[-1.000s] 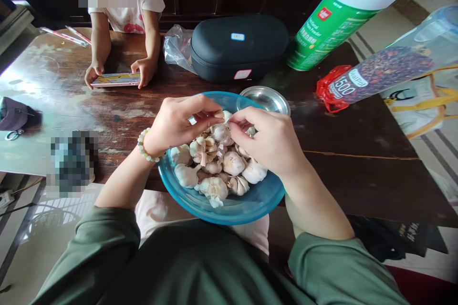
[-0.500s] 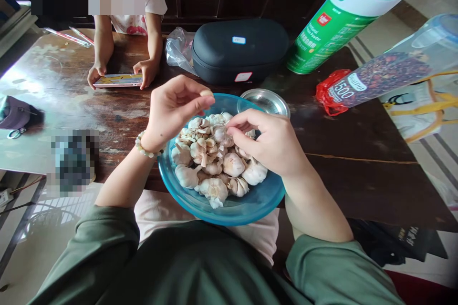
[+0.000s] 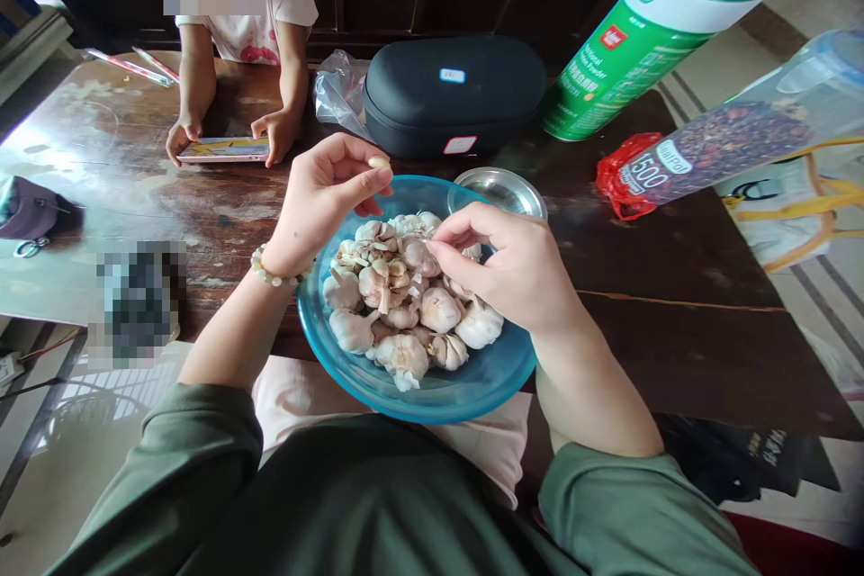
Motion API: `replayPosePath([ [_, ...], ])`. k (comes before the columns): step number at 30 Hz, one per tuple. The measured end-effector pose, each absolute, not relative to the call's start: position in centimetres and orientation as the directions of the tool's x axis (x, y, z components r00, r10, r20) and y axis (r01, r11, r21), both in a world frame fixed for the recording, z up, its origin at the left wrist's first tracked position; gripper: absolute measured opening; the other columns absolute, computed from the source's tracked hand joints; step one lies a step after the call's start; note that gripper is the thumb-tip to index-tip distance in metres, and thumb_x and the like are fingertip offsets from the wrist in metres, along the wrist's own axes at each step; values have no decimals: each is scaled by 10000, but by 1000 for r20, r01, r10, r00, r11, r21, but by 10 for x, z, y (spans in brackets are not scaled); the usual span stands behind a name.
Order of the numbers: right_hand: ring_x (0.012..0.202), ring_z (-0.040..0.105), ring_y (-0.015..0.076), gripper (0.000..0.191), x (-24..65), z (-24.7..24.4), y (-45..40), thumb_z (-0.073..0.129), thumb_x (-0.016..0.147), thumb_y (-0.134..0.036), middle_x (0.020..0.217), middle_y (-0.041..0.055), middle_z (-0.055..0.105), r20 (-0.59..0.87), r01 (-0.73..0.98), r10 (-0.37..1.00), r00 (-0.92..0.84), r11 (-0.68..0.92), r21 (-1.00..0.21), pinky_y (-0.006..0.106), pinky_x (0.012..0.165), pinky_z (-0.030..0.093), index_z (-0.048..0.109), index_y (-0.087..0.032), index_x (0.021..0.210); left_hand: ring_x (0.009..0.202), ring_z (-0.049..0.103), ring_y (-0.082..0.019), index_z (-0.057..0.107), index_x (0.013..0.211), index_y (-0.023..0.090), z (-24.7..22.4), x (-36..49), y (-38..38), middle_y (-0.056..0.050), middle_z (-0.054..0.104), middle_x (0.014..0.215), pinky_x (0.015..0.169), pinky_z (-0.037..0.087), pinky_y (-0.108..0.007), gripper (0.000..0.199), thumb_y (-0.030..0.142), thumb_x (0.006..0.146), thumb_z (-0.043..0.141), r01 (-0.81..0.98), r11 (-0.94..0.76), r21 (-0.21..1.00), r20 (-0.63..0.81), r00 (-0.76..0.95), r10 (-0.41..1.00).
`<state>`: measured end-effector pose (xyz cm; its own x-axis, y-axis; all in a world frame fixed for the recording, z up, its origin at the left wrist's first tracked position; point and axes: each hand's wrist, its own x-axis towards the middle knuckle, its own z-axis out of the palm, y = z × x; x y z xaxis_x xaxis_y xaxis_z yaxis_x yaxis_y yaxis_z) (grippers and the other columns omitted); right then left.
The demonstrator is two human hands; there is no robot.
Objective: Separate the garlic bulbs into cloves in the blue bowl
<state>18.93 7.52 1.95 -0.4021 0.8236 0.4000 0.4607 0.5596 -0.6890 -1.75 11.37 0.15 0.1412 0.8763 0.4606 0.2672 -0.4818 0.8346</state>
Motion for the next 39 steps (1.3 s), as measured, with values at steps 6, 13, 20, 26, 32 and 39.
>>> replayPosePath([
  [6, 605, 621, 127, 100, 190, 19, 76, 593, 845, -208, 700, -7, 683, 427, 497, 806, -410, 590, -636, 238, 590, 520, 648, -190, 763, 659, 677, -110, 558, 939, 157, 1, -18, 114, -33, 686, 786, 484, 517, -174, 203, 356, 905, 543, 287, -527, 800, 482, 216, 849],
  [13, 704, 669, 141, 109, 190, 13, 77, 584, 862, -181, 842, 14, 723, 507, 507, 767, -393, 641, -577, 247, 642, 549, 665, -193, 934, 642, 667, -112, 596, 908, 130, 8, -16, 104, -41, 688, 853, 556, 547, -205, 198, 297, 818, 654, 209, -454, 866, 354, 385, 853],
  [20, 733, 659, 150, 107, 189, 15, 77, 553, 890, -184, 861, 18, 718, 495, 519, 729, -474, 685, -512, 268, 676, 522, 657, -202, 906, 659, 667, -120, 639, 923, 126, 11, -16, 100, -36, 700, 833, 569, 522, -194, 247, 319, 781, 699, 231, -436, 870, 288, 480, 829],
  [26, 691, 647, 137, 77, 189, 15, 76, 571, 882, -177, 847, 14, 710, 533, 522, 711, -458, 701, -486, 250, 633, 505, 646, -192, 893, 737, 679, -130, 642, 869, 114, 13, -15, 98, -62, 698, 924, 640, 556, -208, 222, 308, 780, 705, 167, -481, 861, 356, 477, 803],
  [32, 699, 649, 136, 81, 189, 12, 77, 560, 887, -157, 835, 13, 701, 583, 495, 669, -462, 740, -457, 248, 638, 505, 632, -194, 878, 702, 680, -126, 640, 878, 123, 11, -13, 95, -33, 701, 820, 652, 559, -200, 209, 293, 775, 705, 194, -468, 862, 326, 495, 805],
  [39, 719, 665, 143, 83, 188, 12, 76, 574, 883, -144, 832, 19, 710, 621, 490, 640, -452, 760, -427, 256, 661, 522, 646, -186, 888, 642, 639, -102, 655, 829, 124, 10, -12, 95, -22, 681, 737, 621, 532, -183, 151, 264, 788, 692, 268, -614, 742, 441, 494, 749],
])
